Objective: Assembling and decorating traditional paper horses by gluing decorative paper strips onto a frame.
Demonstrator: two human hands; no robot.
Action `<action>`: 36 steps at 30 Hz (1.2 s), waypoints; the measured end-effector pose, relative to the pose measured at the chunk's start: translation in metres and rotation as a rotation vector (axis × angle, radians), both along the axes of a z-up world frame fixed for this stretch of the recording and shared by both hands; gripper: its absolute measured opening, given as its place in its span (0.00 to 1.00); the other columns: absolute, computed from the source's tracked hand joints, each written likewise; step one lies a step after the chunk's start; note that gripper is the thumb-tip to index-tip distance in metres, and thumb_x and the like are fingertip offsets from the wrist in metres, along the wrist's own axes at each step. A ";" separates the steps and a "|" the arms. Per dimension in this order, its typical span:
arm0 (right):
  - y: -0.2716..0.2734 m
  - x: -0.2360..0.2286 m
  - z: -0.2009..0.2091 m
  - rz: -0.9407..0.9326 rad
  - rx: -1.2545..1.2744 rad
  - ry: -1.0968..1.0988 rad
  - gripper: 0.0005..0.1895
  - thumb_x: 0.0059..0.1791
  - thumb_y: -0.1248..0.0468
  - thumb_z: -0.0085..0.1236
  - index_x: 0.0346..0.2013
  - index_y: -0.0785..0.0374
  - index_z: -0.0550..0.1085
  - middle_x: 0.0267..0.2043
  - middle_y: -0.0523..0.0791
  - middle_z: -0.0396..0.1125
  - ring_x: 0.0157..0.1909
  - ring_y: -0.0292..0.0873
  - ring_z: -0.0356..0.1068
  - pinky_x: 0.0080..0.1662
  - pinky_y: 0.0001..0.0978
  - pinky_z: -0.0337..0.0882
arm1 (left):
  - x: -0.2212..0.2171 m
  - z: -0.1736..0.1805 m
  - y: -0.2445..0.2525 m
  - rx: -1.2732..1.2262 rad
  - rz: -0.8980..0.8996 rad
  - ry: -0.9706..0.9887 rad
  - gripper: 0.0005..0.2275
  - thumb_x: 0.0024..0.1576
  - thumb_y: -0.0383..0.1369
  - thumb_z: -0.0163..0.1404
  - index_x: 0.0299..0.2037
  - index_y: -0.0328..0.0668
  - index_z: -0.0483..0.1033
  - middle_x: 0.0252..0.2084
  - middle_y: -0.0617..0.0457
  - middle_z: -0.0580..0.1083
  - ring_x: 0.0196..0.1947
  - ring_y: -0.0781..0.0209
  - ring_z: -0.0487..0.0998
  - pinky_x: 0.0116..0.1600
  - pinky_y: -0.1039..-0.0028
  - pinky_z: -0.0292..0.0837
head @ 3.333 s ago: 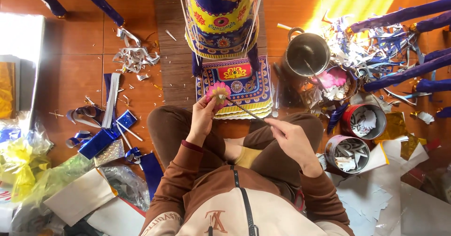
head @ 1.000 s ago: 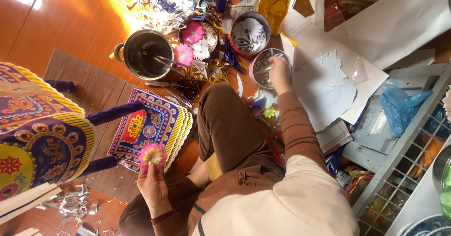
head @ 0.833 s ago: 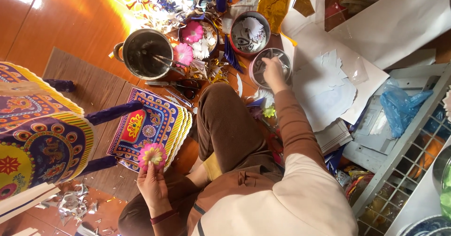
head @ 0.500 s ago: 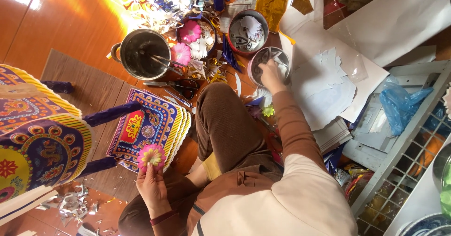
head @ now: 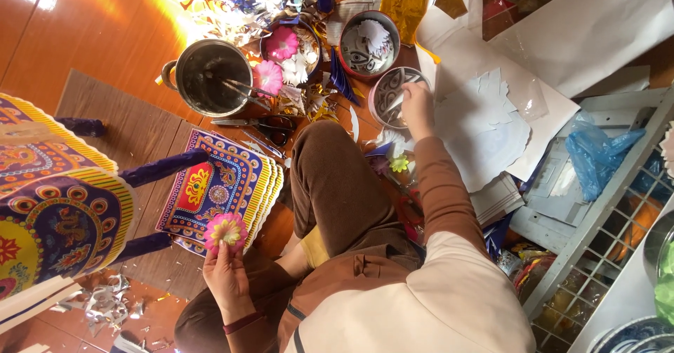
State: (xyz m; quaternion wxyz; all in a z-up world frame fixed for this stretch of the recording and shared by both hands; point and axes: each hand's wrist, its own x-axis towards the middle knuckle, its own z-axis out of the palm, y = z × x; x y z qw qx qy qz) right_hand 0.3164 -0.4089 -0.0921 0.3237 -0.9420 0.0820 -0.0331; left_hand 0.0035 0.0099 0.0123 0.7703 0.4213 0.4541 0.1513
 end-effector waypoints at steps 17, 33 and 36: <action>0.018 0.007 -0.026 0.073 -0.108 -0.076 0.08 0.48 0.70 0.52 0.39 0.63 0.78 0.38 0.47 0.67 0.40 0.49 0.68 0.45 0.40 0.71 | -0.001 -0.003 -0.001 -0.016 0.011 -0.028 0.06 0.63 0.26 0.48 0.46 0.29 0.70 0.44 0.46 0.75 0.41 0.61 0.79 0.51 0.76 0.79; 0.004 0.011 -0.032 0.044 -0.049 -0.037 0.12 0.47 0.74 0.51 0.40 0.62 0.79 0.41 0.48 0.68 0.43 0.49 0.69 0.49 0.36 0.70 | 0.001 -0.004 -0.002 -0.016 0.009 -0.023 0.05 0.63 0.25 0.47 0.46 0.31 0.71 0.43 0.47 0.75 0.41 0.62 0.79 0.51 0.75 0.79; 0.000 0.006 -0.010 0.049 -0.114 -0.008 0.13 0.48 0.73 0.49 0.44 0.64 0.78 0.40 0.48 0.68 0.41 0.50 0.68 0.48 0.40 0.70 | 0.000 -0.007 0.000 -0.034 0.009 -0.059 0.04 0.63 0.25 0.48 0.43 0.30 0.71 0.43 0.46 0.75 0.41 0.61 0.79 0.52 0.74 0.79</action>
